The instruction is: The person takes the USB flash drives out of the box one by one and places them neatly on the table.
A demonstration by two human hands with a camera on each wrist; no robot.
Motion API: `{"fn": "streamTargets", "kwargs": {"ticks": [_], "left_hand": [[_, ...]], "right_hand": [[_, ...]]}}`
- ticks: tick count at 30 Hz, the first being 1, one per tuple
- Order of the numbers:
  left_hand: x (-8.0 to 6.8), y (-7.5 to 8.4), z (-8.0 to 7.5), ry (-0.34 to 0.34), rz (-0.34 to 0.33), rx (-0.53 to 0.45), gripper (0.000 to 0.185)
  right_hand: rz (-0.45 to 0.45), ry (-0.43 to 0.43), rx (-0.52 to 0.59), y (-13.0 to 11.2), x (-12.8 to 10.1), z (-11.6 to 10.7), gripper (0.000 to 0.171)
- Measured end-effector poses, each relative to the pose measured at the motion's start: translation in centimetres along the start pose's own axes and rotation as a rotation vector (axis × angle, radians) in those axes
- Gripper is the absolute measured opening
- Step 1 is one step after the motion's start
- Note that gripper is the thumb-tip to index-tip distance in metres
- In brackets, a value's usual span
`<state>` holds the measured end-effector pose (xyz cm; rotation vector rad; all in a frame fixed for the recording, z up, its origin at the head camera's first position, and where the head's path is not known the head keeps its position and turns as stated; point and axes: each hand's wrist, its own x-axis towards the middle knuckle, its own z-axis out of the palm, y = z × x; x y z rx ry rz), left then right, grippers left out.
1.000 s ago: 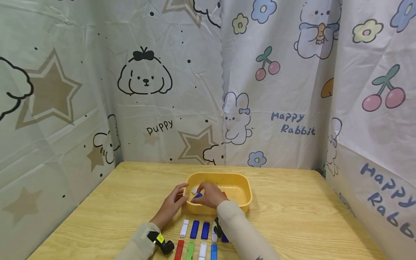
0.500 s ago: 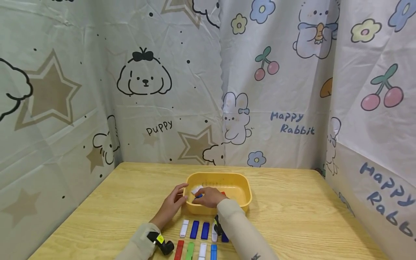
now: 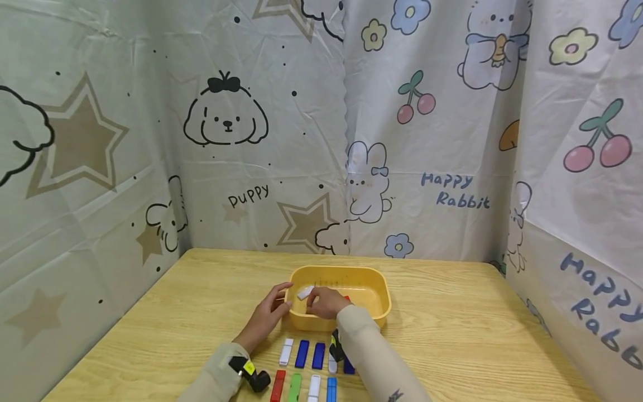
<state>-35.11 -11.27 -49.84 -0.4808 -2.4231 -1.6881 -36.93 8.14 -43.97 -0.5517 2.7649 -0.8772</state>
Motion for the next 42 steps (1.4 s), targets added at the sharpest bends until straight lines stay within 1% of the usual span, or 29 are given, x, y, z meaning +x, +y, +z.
{"fn": "streamTargets", "kwargs": {"ticks": [5,11,14,16,21,25,29,31,34,40,42], "left_hand": [[0.0,0.1,0.0,-0.001,0.002,0.024,0.045],[0.0,0.5,0.0,-0.006,0.011,0.021,0.045],[0.0,0.7,0.0,-0.009,0.012,0.019,0.045],[0.0,0.8,0.0,-0.011,0.01,0.017,0.045],[0.0,0.9,0.0,-0.013,0.0,0.02,0.045],[0.0,0.8,0.0,-0.006,-0.002,0.027,0.045],[0.1,0.6,0.0,0.007,-0.003,0.031,0.044],[0.1,0.5,-0.1,0.01,-0.005,0.03,0.044],[0.1,0.4,-0.2,0.012,-0.01,0.031,0.044],[0.0,0.5,-0.3,0.007,-0.003,0.025,0.045],[-0.1,0.5,-0.2,0.008,0.001,0.032,0.044]], "right_hand": [[0.033,-0.001,0.005,-0.3,0.0,-0.2,0.013],[0.073,0.023,-0.011,-0.1,0.0,-0.3,0.014],[0.096,0.03,0.012,-0.1,-0.1,-0.4,0.017],[0.091,0.039,0.036,-0.1,-0.2,-0.5,0.02],[0.054,0.074,0.119,0.1,-0.3,-0.6,0.026],[0.007,0.111,0.182,0.3,-0.4,-0.6,0.025],[-0.071,0.148,0.192,0.3,-0.4,-0.7,0.022],[-0.096,0.165,0.192,0.4,-0.3,-0.7,0.021],[-0.111,0.182,0.221,0.4,-0.2,-0.7,0.022],[-0.142,0.211,0.384,0.8,0.0,-0.7,0.03],[-0.142,0.238,0.378,1.0,-0.1,-0.7,0.036]]}}
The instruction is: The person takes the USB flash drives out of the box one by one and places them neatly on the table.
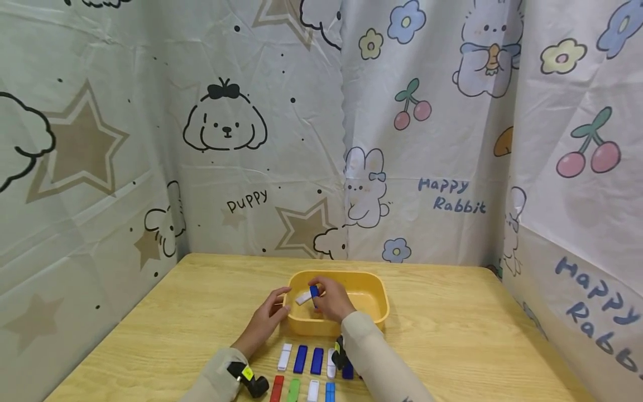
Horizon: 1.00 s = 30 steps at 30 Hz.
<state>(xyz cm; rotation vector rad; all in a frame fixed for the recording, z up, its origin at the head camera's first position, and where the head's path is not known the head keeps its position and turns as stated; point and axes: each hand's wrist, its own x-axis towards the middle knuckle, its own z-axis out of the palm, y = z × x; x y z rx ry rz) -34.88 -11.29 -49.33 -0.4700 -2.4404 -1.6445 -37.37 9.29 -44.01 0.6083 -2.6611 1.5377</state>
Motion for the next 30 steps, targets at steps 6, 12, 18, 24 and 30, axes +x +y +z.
{"fn": "streamTargets", "kwargs": {"ticks": [6,12,18,24,30], "left_hand": [[0.1,-0.3,0.2,0.003,-0.001,0.01,0.044],[0.2,-0.5,0.4,-0.001,-0.006,0.011,0.044],[-0.1,-0.4,0.5,-0.013,-0.009,0.009,0.045],[-0.5,-0.3,0.2,-0.009,-0.02,0.001,0.047],[-0.1,-0.1,0.2,0.006,-0.014,0.017,0.045]], "right_hand": [[0.012,0.052,-0.079,0.3,0.0,-0.2,0.052],[0.057,0.072,-0.059,0.3,-0.1,-0.2,0.056],[0.045,0.122,-0.066,-0.2,-0.9,-0.6,0.054],[-0.001,0.132,-0.066,-1.2,-2.7,-1.7,0.051],[-0.076,0.163,-0.138,-2.0,-5.2,-3.4,0.041]]}}
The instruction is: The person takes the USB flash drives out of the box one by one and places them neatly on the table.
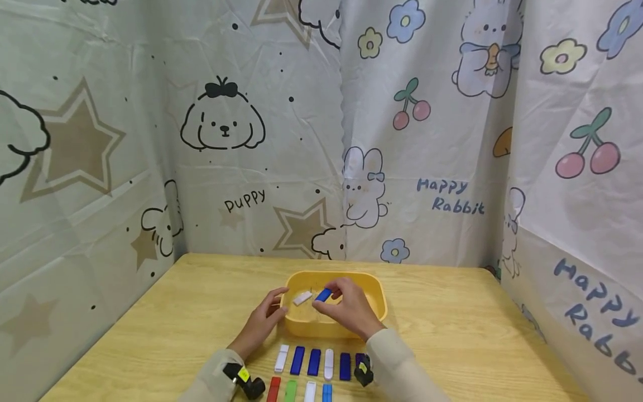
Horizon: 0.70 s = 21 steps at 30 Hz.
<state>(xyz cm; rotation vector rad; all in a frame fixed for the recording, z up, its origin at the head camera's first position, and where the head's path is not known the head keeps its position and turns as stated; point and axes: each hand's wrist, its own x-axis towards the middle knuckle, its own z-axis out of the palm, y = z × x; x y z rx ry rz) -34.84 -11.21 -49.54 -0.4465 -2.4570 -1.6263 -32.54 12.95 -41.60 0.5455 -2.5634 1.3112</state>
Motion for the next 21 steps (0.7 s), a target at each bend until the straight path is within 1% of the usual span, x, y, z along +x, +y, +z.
{"fn": "streamTargets", "kwargs": {"ticks": [5,8,11,14,17,21], "left_hand": [[0.2,-0.1,-0.1,0.007,0.002,-0.01,0.044],[0.3,0.0,-0.1,0.002,0.01,-0.015,0.044],[0.3,0.0,-0.1,-0.005,0.002,-0.016,0.045],[0.3,-0.1,-0.1,-0.006,-0.002,-0.014,0.044],[0.2,-0.1,-0.1,-0.003,-0.002,-0.02,0.045],[0.1,-0.1,0.0,-0.004,-0.01,-0.023,0.046]], "right_hand": [[-0.046,-0.024,0.007,-0.2,-1.9,-1.4,0.04],[-0.093,-0.042,0.007,-0.4,-3.2,-2.1,0.038],[-0.14,-0.07,-0.017,-0.5,-4.5,-2.8,0.037],[-0.172,-0.14,-0.059,-0.7,-5.8,-3.2,0.038],[-0.188,-0.241,-0.122,-0.9,-6.6,-3.5,0.039],[-0.166,-0.394,-0.215,-1.3,-7.1,-3.8,0.039]]}}
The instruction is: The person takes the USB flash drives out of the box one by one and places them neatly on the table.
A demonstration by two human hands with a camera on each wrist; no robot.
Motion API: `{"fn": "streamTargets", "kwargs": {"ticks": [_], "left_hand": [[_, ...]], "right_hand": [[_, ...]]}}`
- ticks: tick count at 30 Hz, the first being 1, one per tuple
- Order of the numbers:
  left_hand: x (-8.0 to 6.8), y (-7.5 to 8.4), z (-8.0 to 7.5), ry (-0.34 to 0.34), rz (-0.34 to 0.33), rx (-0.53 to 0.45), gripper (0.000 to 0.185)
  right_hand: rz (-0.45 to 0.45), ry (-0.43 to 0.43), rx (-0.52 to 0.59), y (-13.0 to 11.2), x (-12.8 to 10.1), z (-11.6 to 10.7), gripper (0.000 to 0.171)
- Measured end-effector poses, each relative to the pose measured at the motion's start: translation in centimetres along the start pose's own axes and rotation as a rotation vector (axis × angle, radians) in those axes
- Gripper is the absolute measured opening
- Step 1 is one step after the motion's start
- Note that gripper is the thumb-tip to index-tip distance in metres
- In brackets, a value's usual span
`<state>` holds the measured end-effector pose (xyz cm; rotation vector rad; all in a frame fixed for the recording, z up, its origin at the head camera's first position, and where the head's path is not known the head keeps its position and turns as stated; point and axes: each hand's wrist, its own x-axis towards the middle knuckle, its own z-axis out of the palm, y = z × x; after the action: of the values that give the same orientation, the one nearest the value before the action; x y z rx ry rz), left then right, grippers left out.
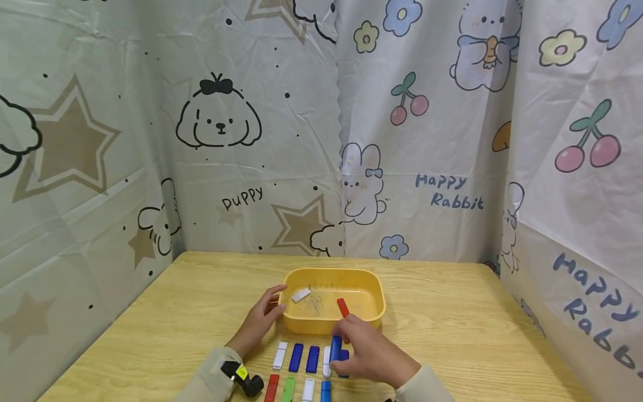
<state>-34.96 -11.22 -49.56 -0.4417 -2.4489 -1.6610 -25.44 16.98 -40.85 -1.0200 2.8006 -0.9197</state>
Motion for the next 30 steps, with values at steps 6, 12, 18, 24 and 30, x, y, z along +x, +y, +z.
{"fn": "streamTargets", "kwargs": {"ticks": [6,12,18,24,30], "left_hand": [[0.0,0.2,-0.1,0.003,-0.005,-0.001,0.045],[-0.4,1.2,-0.3,-0.009,0.002,-0.002,0.046],[-0.2,0.2,0.0,-0.002,-0.006,-0.001,0.046],[-0.2,0.3,0.0,-0.003,0.002,-0.003,0.046],[-0.2,0.2,0.0,-0.002,-0.011,-0.007,0.046]], "right_hand": [[0.12,-0.218,-0.08,-1.2,0.0,-0.1,0.037],[0.255,-0.315,-0.125,-1.9,-0.1,0.5,0.035],[0.366,-0.34,-0.143,-2.3,-0.2,1.3,0.043],[0.441,-0.35,-0.132,-2.5,-0.4,1.9,0.052],[0.429,-0.429,-0.238,-2.5,-0.2,2.5,0.04]]}}
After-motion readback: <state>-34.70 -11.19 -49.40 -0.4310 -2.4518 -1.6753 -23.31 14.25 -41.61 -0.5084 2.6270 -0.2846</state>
